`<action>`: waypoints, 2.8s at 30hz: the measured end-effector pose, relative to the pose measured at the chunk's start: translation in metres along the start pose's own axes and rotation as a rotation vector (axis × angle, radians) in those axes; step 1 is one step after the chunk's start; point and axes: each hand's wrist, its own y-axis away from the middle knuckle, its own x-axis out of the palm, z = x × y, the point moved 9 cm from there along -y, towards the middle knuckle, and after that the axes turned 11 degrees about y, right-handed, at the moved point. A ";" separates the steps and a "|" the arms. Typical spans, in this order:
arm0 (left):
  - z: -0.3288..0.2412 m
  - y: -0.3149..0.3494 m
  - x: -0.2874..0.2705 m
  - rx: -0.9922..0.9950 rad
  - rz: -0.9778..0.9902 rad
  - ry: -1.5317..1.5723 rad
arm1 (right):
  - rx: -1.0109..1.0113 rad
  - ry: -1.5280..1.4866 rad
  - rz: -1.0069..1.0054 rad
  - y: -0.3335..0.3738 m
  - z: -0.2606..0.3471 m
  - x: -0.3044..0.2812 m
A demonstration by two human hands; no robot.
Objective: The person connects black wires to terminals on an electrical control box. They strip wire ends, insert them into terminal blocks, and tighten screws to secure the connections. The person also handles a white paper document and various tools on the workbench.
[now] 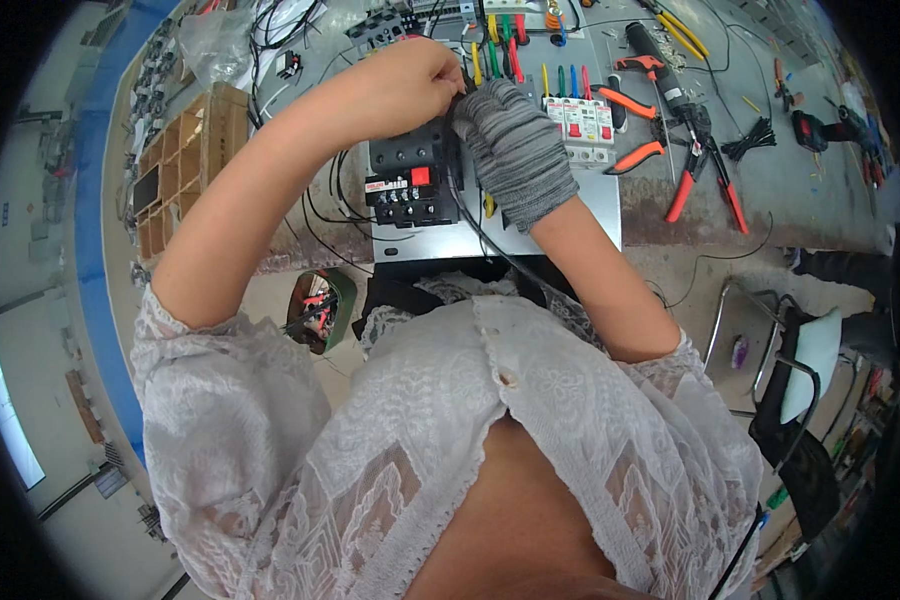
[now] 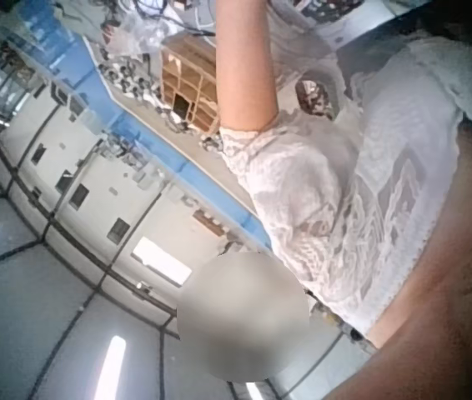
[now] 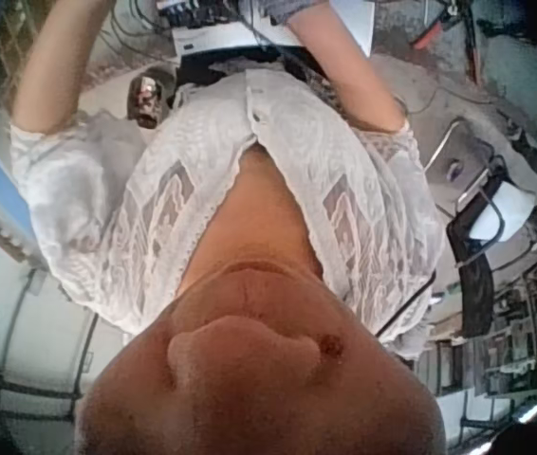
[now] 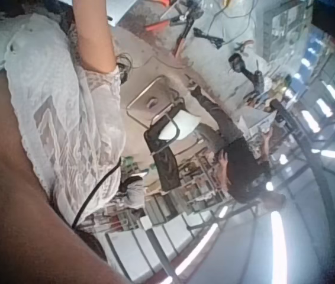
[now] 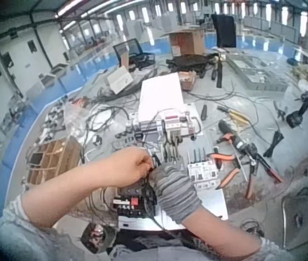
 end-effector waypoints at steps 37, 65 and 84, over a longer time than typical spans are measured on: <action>-0.020 0.013 -0.014 -0.154 -0.002 0.422 | 0.192 -0.250 -0.005 -0.012 -0.042 -0.004; -0.085 0.033 -0.055 0.677 -0.195 -1.197 | 0.054 0.133 0.151 -0.023 -0.023 0.008; -0.086 0.084 -0.040 0.601 -0.773 -0.551 | 0.334 -0.002 0.141 -0.017 -0.021 -0.004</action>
